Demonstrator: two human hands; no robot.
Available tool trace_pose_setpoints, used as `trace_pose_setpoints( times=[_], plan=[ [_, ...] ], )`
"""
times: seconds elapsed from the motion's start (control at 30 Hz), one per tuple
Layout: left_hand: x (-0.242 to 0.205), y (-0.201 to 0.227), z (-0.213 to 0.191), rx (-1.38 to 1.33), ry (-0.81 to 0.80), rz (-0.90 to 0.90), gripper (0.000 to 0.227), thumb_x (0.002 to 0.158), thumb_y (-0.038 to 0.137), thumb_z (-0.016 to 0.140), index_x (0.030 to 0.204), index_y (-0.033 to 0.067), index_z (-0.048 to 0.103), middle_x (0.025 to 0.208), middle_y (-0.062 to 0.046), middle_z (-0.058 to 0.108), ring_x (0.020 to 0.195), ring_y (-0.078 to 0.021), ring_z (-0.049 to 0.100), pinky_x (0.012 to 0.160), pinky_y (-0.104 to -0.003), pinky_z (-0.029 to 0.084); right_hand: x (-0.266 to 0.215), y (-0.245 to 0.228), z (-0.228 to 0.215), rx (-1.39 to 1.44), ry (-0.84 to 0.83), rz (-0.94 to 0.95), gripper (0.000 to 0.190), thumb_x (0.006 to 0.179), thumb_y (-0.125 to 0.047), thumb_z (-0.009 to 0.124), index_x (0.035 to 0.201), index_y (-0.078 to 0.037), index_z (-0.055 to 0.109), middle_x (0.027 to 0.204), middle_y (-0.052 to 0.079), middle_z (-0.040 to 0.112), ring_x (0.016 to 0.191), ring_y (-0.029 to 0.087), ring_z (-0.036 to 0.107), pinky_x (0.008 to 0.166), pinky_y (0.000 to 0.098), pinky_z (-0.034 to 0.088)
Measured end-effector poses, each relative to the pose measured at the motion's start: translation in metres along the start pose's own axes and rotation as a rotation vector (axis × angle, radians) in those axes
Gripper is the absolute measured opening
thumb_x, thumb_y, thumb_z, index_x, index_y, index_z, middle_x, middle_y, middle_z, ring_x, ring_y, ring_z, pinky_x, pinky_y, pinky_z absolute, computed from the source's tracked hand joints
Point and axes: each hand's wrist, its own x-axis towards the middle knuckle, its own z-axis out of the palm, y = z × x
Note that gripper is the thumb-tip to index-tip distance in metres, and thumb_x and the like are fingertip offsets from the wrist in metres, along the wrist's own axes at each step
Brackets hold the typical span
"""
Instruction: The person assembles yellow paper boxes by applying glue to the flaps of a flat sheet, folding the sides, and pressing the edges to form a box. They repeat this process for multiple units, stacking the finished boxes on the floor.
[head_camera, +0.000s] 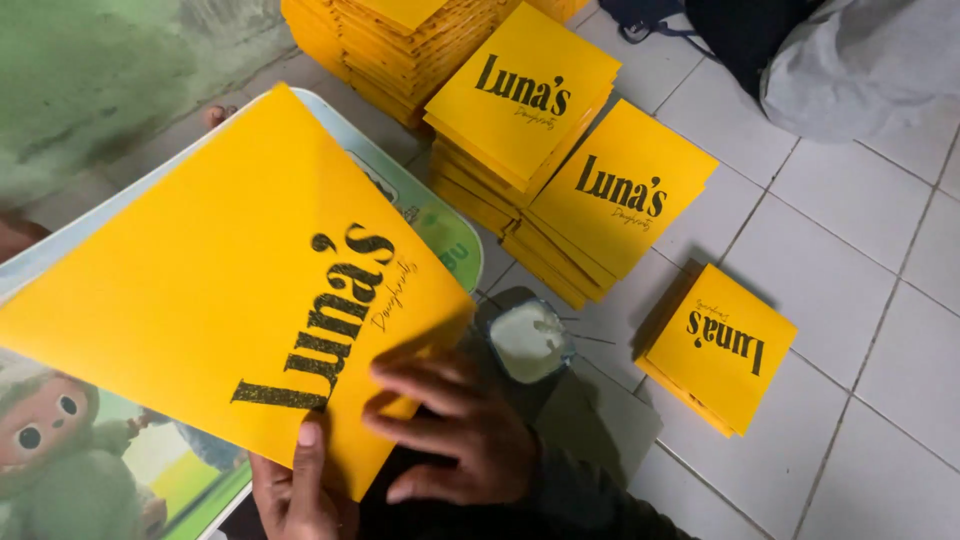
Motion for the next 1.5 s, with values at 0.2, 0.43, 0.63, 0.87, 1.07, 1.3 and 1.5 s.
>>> trace_pose_setpoints(
  times=[0.2,0.43,0.63,0.87,1.07,1.3,1.5],
  plan=[
    [0.001,0.009,0.015,0.075,-0.131,-0.184,0.050,0.092,0.002,0.043,0.141,-0.0077,0.043,0.125,-0.029,0.062,0.121,-0.0394,0.061,0.111,-0.055,0.045,-0.059,0.073,-0.015,-0.153,0.397,0.283,0.073,0.103,-0.034,0.063,0.156,0.002,0.028,0.163,0.025,0.035,0.152,0.042,0.038,0.123,0.0507,0.038],
    [0.011,-0.066,0.046,0.487,-0.581,-0.267,0.040,0.094,0.013,0.056,0.131,-0.0022,0.059,0.119,-0.014,0.073,0.101,-0.0222,0.067,0.091,-0.034,0.051,-0.163,0.097,-0.035,0.810,0.691,0.640,0.060,0.096,0.000,0.059,0.152,0.003,0.039,0.140,0.019,0.061,0.118,0.025,0.062,0.097,0.0322,0.048],
    [-0.053,-0.175,0.166,0.273,-0.882,-0.351,0.044,0.098,0.014,0.061,0.136,-0.0051,0.046,0.113,-0.023,0.056,0.097,-0.0309,0.051,0.083,-0.045,0.040,-0.273,0.098,-0.101,0.561,1.321,0.709,0.064,0.095,-0.002,0.058,0.155,-0.003,0.038,0.134,0.019,0.062,0.108,0.028,0.064,0.090,0.0387,0.054],
    [-0.131,-0.361,0.236,0.536,-1.224,-0.117,0.072,0.105,0.025,0.052,0.161,0.0012,0.013,0.161,-0.031,0.020,0.146,-0.0529,0.025,0.119,-0.067,0.023,-0.473,0.178,-0.137,-0.075,1.378,1.140,0.063,0.106,-0.027,0.066,0.155,0.003,0.041,0.108,0.022,0.064,0.089,0.026,0.065,0.076,0.0411,0.061],
    [-0.145,-0.426,0.228,0.870,-1.114,-0.303,0.057,0.094,0.009,0.066,0.143,0.0020,0.038,0.125,-0.018,0.049,0.114,-0.0345,0.066,0.093,-0.042,0.063,-0.569,0.250,-0.085,-0.791,0.932,1.222,0.030,0.091,-0.029,0.083,0.090,-0.002,0.069,0.087,0.020,0.066,0.089,0.038,0.064,0.054,0.0315,0.063],
    [-0.147,-0.381,0.239,0.784,-1.061,-0.206,0.069,0.088,0.007,0.072,0.143,0.0014,0.032,0.122,-0.020,0.044,0.114,-0.0385,0.061,0.087,-0.046,0.064,-0.496,0.215,-0.127,-0.933,0.924,1.295,0.081,0.081,-0.023,0.087,0.150,0.005,0.056,0.118,0.025,0.059,0.079,0.031,0.068,0.062,0.0406,0.065],
    [-0.021,-0.300,0.257,0.786,-0.968,0.400,0.064,0.102,0.031,0.056,0.158,0.0090,0.035,0.152,-0.035,0.035,0.139,-0.0558,0.035,0.114,-0.065,0.030,-0.293,0.222,-0.132,-0.632,0.954,0.861,0.051,0.095,-0.012,0.075,0.143,-0.005,0.059,0.122,0.020,0.061,0.106,0.040,0.062,0.086,0.0477,0.054]
  ],
)
